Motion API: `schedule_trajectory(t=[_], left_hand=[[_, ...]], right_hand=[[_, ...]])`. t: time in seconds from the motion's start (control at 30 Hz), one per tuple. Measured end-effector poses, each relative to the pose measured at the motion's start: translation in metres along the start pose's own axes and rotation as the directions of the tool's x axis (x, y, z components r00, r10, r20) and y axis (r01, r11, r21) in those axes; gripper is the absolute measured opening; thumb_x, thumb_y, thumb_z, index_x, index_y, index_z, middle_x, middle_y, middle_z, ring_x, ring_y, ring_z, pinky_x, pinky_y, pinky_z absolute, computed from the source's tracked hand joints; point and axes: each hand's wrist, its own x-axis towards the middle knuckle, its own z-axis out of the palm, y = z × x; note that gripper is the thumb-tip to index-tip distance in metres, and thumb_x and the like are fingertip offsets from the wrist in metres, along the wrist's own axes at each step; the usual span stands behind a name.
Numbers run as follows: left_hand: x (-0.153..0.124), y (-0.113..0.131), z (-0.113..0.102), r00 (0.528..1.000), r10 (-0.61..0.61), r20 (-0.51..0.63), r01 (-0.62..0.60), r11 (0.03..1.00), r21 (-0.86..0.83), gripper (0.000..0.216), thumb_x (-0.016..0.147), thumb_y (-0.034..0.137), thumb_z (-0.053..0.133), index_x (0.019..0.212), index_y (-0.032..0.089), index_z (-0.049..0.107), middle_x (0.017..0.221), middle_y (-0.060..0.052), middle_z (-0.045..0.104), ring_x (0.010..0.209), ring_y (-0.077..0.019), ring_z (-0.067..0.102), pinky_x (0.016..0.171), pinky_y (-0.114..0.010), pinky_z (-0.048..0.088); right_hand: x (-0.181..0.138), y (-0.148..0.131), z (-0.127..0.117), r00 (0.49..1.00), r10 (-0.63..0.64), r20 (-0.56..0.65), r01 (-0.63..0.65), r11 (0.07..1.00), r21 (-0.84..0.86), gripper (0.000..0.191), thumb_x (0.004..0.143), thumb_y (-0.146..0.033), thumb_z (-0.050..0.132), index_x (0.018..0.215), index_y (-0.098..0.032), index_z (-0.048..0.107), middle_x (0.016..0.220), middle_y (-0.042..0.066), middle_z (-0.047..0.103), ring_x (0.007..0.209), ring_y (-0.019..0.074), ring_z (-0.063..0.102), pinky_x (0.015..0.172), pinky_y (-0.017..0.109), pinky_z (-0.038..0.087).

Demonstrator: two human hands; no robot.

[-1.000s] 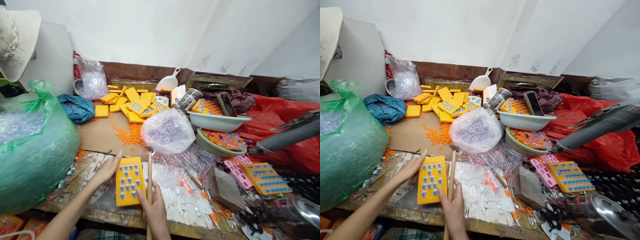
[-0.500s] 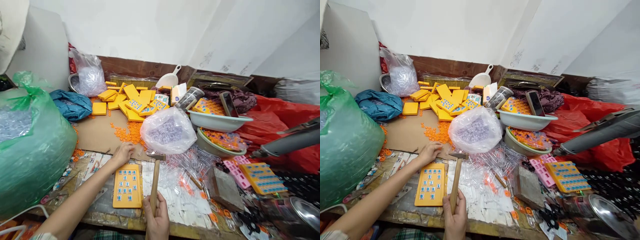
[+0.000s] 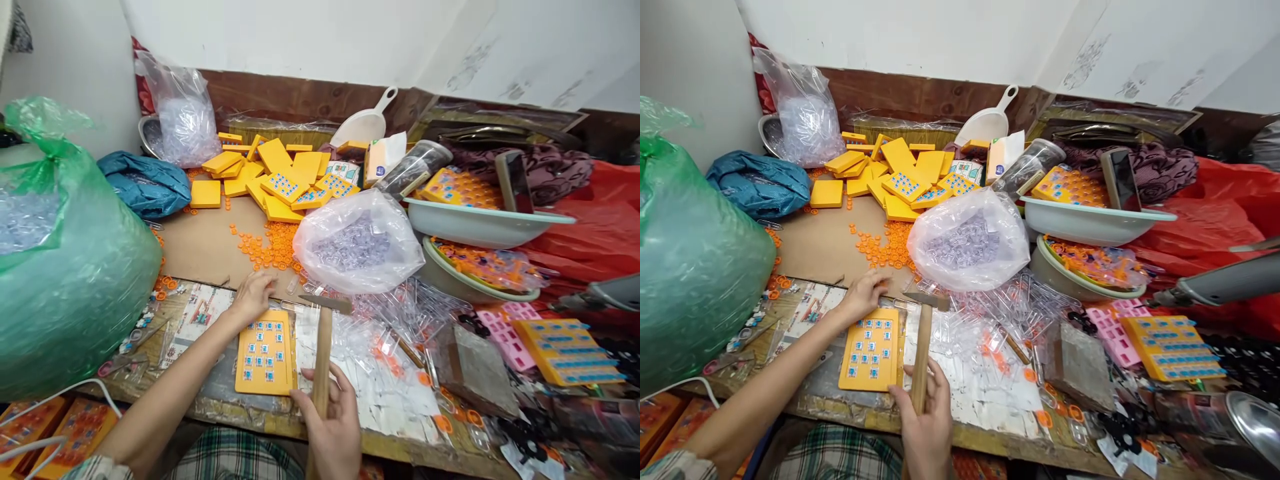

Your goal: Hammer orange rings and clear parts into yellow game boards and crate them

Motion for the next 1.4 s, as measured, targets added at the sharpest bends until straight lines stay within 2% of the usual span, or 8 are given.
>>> schedule_trajectory(t=[0.1,0.27,0.47,0.6,0.77,0.93,1.1,1.4], left_hand=[[-0.031,0.013,-0.003,0.995,0.096,-0.002,-0.096,0.991,-0.089,0.037,0.085,0.013,0.05,0.121,0.015,0.054,0.099,-0.007,0.064,0.094,-0.0187,0.058,0.088,-0.033,0.048],[-0.062,0.02,0.01,0.985,0.173,-0.019,-0.174,0.98,-0.096,0.05,0.082,0.008,0.048,0.132,0.016,0.043,0.095,-0.007,0.063,0.089,-0.0214,0.058,0.081,-0.036,0.05],[-0.06,0.015,0.019,0.989,0.121,-0.084,-0.13,0.986,-0.107,0.058,0.084,0.013,0.053,0.138,0.022,0.036,0.092,-0.005,0.066,0.088,-0.0213,0.06,0.081,-0.037,0.051],[-0.065,0.016,0.02,0.993,0.062,-0.104,-0.078,0.984,-0.158,0.058,0.082,0.013,0.056,0.136,0.022,0.04,0.093,-0.004,0.068,0.09,-0.0205,0.062,0.082,-0.036,0.052],[-0.06,0.009,0.012,0.995,0.035,-0.095,-0.053,0.979,-0.196,0.046,0.081,0.02,0.061,0.126,0.019,0.052,0.099,-0.005,0.07,0.092,-0.0186,0.064,0.084,-0.033,0.054],[-0.005,-0.02,-0.007,0.976,-0.005,-0.218,0.006,1.0,0.002,0.021,0.082,0.013,0.055,0.098,0.016,0.068,0.109,-0.01,0.067,0.105,-0.0224,0.06,0.096,-0.038,0.047],[0.034,-0.038,-0.011,0.995,-0.001,-0.104,0.005,0.999,0.038,0.018,0.079,0.01,0.055,0.084,0.016,0.071,0.088,-0.007,0.07,0.089,-0.0216,0.064,0.085,-0.035,0.051],[0.016,-0.023,-0.01,1.0,0.002,-0.015,-0.001,0.998,0.064,0.022,0.082,0.011,0.051,0.091,0.014,0.071,0.09,-0.008,0.064,0.088,-0.0208,0.062,0.081,-0.033,0.051]], right_hand=[[-0.008,0.003,-0.025,0.979,-0.198,0.05,0.204,0.953,-0.222,0.055,0.085,-0.033,0.06,0.137,-0.023,0.043,0.102,0.006,0.071,0.091,0.0212,0.068,0.08,0.031,0.055],[-0.007,-0.006,-0.043,0.83,-0.463,0.313,0.558,0.689,-0.462,0.051,0.091,-0.023,0.05,0.141,-0.028,0.042,0.123,0.006,0.063,0.107,0.0216,0.063,0.084,0.028,0.053],[-0.007,-0.025,-0.038,0.795,-0.522,0.311,0.579,0.495,-0.648,0.056,0.094,-0.015,0.043,0.146,-0.033,0.032,0.098,0.005,0.067,0.076,0.0154,0.066,0.06,0.022,0.049],[-0.007,-0.025,-0.038,0.81,-0.429,0.4,0.563,0.378,-0.735,0.052,0.095,-0.016,0.035,0.144,-0.032,0.036,0.084,0.003,0.067,0.057,0.0152,0.063,0.044,0.023,0.042],[-0.005,-0.015,-0.033,0.875,-0.393,0.284,0.484,0.671,-0.563,0.047,0.094,-0.025,0.045,0.141,-0.029,0.042,0.117,0.006,0.066,0.099,0.0193,0.067,0.075,0.025,0.054],[-0.001,-0.002,-0.028,0.981,-0.191,0.045,0.195,0.923,-0.331,0.048,0.088,-0.035,0.054,0.134,-0.019,0.053,0.134,0.008,0.056,0.123,0.025,0.053,0.1,0.036,0.046],[0.001,-0.001,-0.029,0.998,-0.059,-0.025,0.053,0.976,-0.21,0.053,0.085,-0.038,0.059,0.133,-0.018,0.054,0.138,0.008,0.052,0.128,0.0261,0.048,0.107,0.04,0.038],[0.001,-0.004,-0.03,0.996,-0.094,-0.006,0.09,0.966,-0.244,0.051,0.086,-0.037,0.057,0.133,-0.018,0.053,0.136,0.007,0.054,0.125,0.0253,0.051,0.104,0.039,0.041]])
